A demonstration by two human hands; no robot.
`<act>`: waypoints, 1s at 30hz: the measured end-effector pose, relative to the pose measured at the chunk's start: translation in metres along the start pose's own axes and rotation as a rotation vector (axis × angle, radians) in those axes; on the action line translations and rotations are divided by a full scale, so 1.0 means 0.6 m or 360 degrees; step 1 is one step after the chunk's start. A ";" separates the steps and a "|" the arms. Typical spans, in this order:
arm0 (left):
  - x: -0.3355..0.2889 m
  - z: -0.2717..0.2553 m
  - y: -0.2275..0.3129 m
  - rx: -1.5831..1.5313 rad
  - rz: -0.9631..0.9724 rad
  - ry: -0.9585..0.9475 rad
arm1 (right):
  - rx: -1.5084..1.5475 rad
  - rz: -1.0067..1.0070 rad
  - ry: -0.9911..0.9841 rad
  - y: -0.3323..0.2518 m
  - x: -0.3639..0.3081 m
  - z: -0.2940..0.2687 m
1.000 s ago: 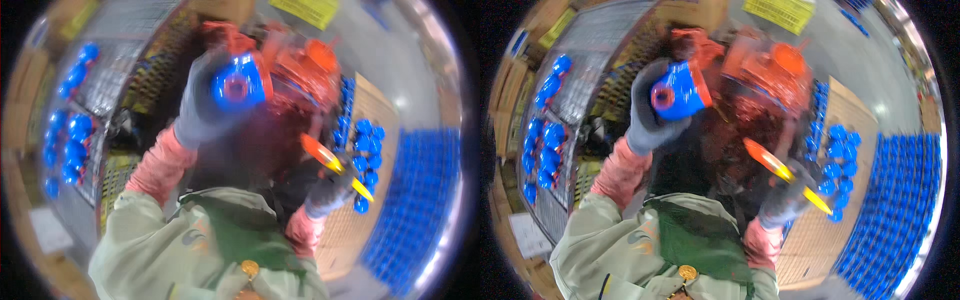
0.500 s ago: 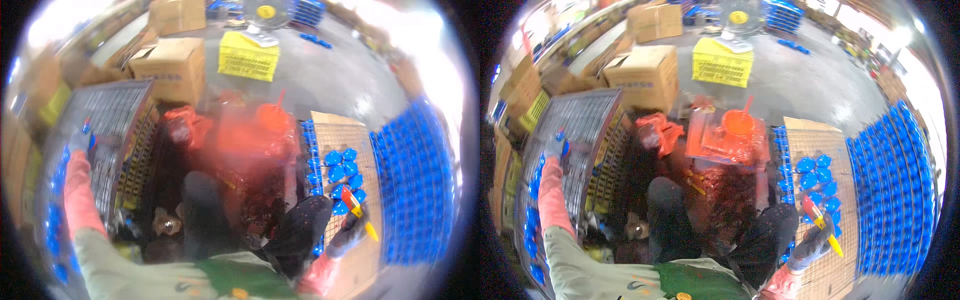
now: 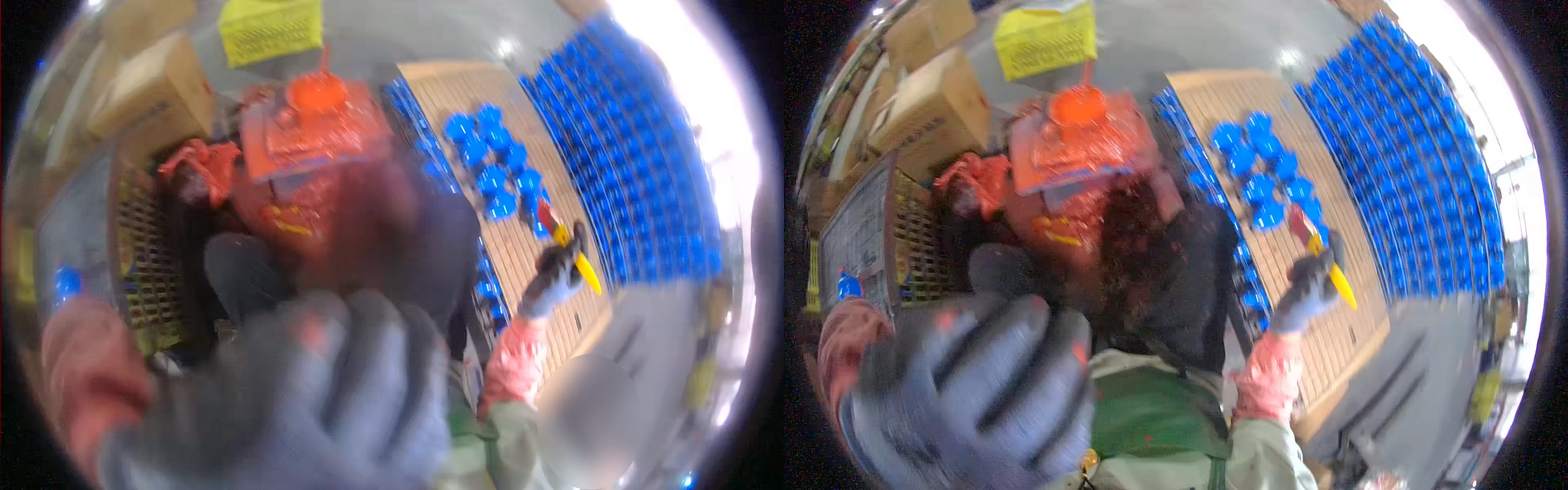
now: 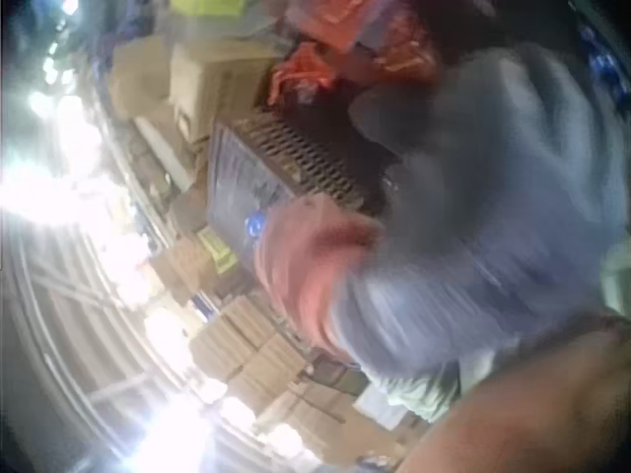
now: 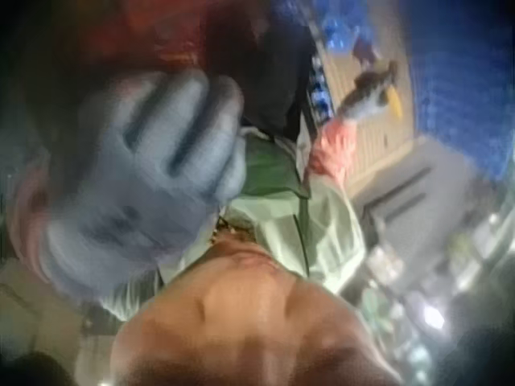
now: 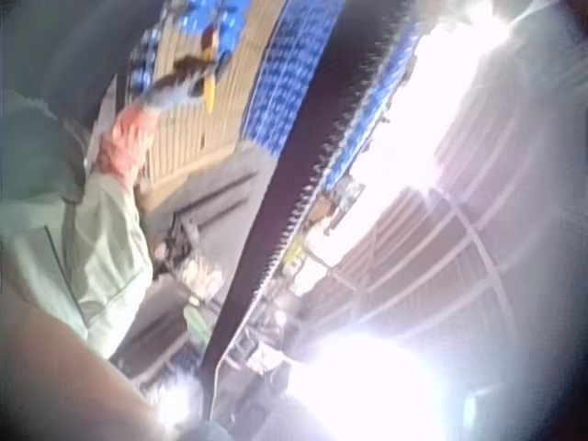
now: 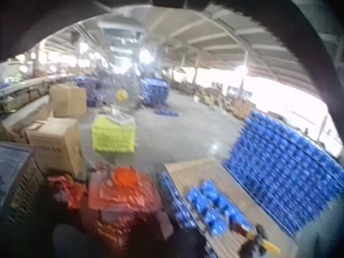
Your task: The person applies red paint onto blue meter bodies using a paintbrush, places them onto a metal rack, and paints the tops of the meter bodies resting on the rack with the brush.
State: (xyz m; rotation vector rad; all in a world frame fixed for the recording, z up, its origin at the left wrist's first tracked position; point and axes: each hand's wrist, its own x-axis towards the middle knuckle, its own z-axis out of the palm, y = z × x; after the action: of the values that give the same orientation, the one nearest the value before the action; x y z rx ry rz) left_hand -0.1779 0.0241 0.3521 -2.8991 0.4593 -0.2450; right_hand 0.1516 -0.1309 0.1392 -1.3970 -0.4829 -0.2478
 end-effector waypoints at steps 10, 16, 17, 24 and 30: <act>0.212 0.058 0.082 -0.0272 0.0757 0.0040 | -0.0119 0.0451 0.0247 0.162 -0.014 -0.159; 0.299 0.104 0.097 -0.0413 0.0722 0.0051 | -0.0126 0.0622 0.0288 0.374 0.005 -0.248; 0.318 0.119 0.096 -0.0424 0.0690 0.0033 | -0.0274 0.0656 0.0416 0.427 0.016 -0.255; 0.344 0.389 0.052 -0.0869 -0.0120 0.0216 | -0.1319 0.0501 0.0771 0.696 0.105 -0.262; 0.241 0.587 0.063 -0.1004 -0.0297 0.0509 | -0.0868 0.0519 0.0885 0.727 0.121 -0.230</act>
State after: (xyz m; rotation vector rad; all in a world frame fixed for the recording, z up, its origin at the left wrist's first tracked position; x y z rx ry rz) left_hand 0.0145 0.0009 0.0220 -3.5417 0.3613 -0.7172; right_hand 0.4335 -0.1845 -0.2247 -1.8193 0.2985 -0.5061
